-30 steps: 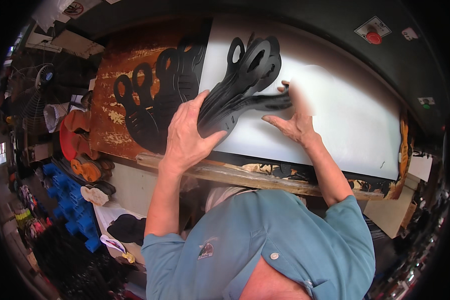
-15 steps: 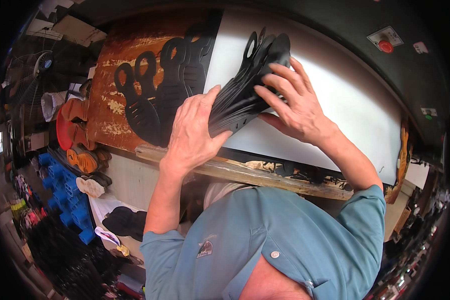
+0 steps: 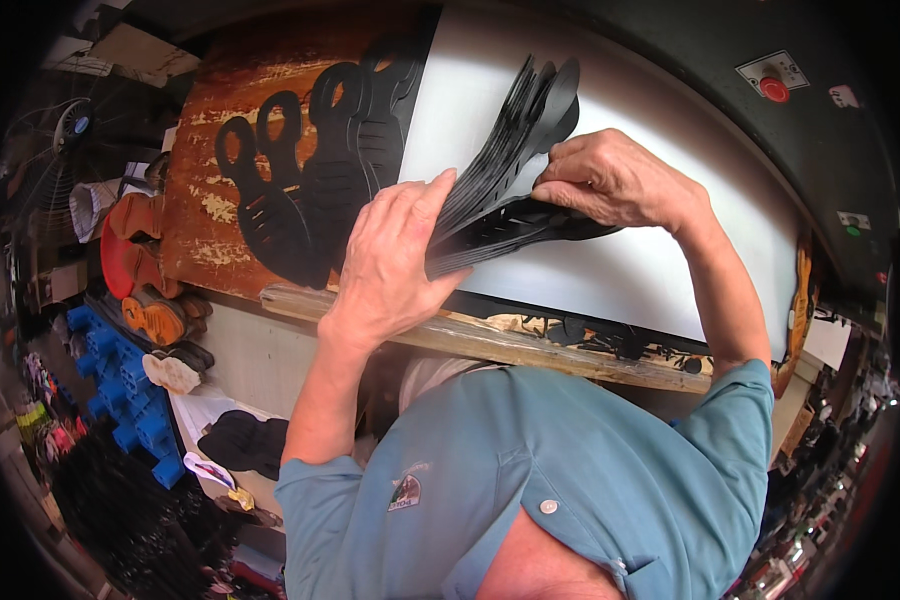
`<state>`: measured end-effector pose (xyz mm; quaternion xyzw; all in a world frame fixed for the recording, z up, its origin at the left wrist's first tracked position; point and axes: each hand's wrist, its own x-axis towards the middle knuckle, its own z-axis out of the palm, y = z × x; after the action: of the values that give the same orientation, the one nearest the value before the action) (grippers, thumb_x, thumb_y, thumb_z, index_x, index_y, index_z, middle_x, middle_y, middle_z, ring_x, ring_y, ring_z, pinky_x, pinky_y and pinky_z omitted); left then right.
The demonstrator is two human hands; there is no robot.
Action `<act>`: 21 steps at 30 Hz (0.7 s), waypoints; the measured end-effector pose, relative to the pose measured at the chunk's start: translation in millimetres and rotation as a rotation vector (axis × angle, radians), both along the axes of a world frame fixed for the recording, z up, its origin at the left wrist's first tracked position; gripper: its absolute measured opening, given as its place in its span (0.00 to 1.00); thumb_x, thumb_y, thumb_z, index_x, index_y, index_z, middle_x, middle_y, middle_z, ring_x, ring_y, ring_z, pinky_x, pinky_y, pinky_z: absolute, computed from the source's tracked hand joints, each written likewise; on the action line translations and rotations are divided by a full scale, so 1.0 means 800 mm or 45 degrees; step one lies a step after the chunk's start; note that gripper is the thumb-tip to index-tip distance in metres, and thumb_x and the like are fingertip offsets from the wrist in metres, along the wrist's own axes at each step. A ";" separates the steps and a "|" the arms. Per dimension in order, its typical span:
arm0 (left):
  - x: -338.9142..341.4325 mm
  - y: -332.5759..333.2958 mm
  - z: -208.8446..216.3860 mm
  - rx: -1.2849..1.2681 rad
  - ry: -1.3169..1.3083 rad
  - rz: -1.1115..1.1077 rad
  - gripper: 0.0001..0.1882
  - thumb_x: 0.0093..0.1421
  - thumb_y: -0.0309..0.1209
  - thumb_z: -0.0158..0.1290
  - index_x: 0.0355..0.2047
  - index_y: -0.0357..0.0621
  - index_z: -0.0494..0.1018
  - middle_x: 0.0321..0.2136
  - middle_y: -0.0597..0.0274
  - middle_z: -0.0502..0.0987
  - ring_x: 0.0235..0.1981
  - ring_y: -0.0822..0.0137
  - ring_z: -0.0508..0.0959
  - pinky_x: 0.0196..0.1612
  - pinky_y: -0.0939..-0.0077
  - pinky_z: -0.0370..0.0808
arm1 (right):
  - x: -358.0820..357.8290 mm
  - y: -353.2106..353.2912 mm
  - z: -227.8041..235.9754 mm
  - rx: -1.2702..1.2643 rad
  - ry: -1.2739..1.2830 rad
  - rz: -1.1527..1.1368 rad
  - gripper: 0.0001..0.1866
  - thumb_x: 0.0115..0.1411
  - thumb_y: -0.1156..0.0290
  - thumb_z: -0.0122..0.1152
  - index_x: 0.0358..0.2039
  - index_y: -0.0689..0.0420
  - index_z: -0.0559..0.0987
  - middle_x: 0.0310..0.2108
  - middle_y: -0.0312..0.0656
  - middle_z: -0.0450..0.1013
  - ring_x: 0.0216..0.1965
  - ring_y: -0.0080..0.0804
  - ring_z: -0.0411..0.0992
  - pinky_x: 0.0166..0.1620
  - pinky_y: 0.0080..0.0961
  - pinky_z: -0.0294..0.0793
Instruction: The person uses a die-cutting machine to press a wooden sole-shaped template into black rubber sheets, then removes the cut soles and stacks them. They repeat this process multiple times, feeding new sheets and removing finished pieces.
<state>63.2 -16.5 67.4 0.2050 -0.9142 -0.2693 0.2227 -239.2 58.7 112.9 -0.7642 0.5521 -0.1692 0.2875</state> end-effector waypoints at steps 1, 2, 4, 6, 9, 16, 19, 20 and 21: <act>0.000 -0.001 0.000 0.000 -0.005 -0.004 0.57 0.41 0.26 0.78 0.73 0.41 0.64 0.57 0.45 0.78 0.56 0.43 0.78 0.61 0.51 0.74 | 0.000 -0.001 -0.004 -0.145 0.093 0.057 0.12 0.66 0.65 0.70 0.32 0.62 0.84 0.28 0.46 0.77 0.29 0.49 0.77 0.34 0.43 0.77; 0.000 -0.001 -0.001 0.002 0.007 -0.010 0.57 0.41 0.26 0.78 0.73 0.41 0.64 0.56 0.44 0.78 0.56 0.43 0.78 0.61 0.52 0.75 | -0.003 -0.002 -0.007 -0.313 0.176 0.081 0.10 0.66 0.66 0.71 0.34 0.61 0.84 0.29 0.45 0.77 0.31 0.47 0.77 0.35 0.42 0.77; 0.001 -0.002 -0.003 -0.004 0.031 -0.020 0.57 0.41 0.25 0.77 0.73 0.40 0.64 0.56 0.44 0.78 0.55 0.43 0.78 0.60 0.53 0.76 | 0.001 -0.001 -0.017 -0.607 0.331 0.142 0.09 0.64 0.68 0.71 0.35 0.60 0.83 0.30 0.42 0.75 0.32 0.43 0.75 0.36 0.39 0.77; 0.000 -0.003 -0.004 0.025 0.024 -0.022 0.56 0.42 0.25 0.77 0.73 0.40 0.64 0.55 0.44 0.79 0.54 0.43 0.79 0.59 0.53 0.77 | 0.003 -0.001 -0.025 -0.760 0.389 0.170 0.08 0.63 0.70 0.72 0.37 0.59 0.83 0.30 0.40 0.74 0.33 0.40 0.74 0.36 0.37 0.75; -0.002 -0.004 -0.005 0.054 0.043 -0.036 0.54 0.42 0.24 0.76 0.71 0.39 0.66 0.53 0.44 0.80 0.51 0.44 0.81 0.56 0.55 0.79 | -0.002 0.002 -0.021 -0.714 0.297 0.183 0.10 0.60 0.73 0.75 0.40 0.61 0.83 0.30 0.38 0.73 0.32 0.36 0.72 0.35 0.35 0.75; -0.005 -0.003 0.001 0.057 0.080 -0.112 0.48 0.44 0.22 0.74 0.68 0.39 0.70 0.51 0.45 0.81 0.48 0.46 0.83 0.52 0.58 0.81 | -0.010 0.015 0.010 -0.866 0.509 0.346 0.15 0.56 0.73 0.67 0.44 0.63 0.84 0.40 0.40 0.77 0.43 0.38 0.77 0.48 0.40 0.80; -0.003 0.000 0.002 0.076 0.054 -0.090 0.46 0.44 0.21 0.73 0.67 0.40 0.71 0.52 0.46 0.82 0.48 0.46 0.83 0.52 0.57 0.81 | -0.006 0.006 0.014 -0.772 0.655 0.245 0.32 0.57 0.52 0.71 0.60 0.53 0.81 0.60 0.49 0.74 0.67 0.49 0.70 0.69 0.55 0.69; -0.003 0.000 0.002 0.081 0.038 -0.083 0.46 0.44 0.21 0.73 0.67 0.40 0.71 0.52 0.47 0.82 0.48 0.46 0.83 0.52 0.57 0.81 | -0.004 0.003 0.015 -0.729 0.559 0.228 0.39 0.54 0.46 0.72 0.63 0.53 0.78 0.62 0.51 0.72 0.69 0.51 0.69 0.71 0.58 0.66; -0.004 0.001 0.003 0.084 0.011 -0.083 0.45 0.45 0.21 0.72 0.66 0.40 0.72 0.52 0.48 0.82 0.49 0.47 0.83 0.52 0.57 0.81 | -0.002 0.004 0.018 -0.675 0.476 0.193 0.47 0.51 0.40 0.74 0.67 0.53 0.75 0.64 0.53 0.70 0.70 0.53 0.67 0.72 0.60 0.63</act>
<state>59.8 -15.8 69.7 0.1812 -0.9101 -0.3074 0.2108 -241.0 61.5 127.0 -0.8691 0.4736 -0.1419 -0.0158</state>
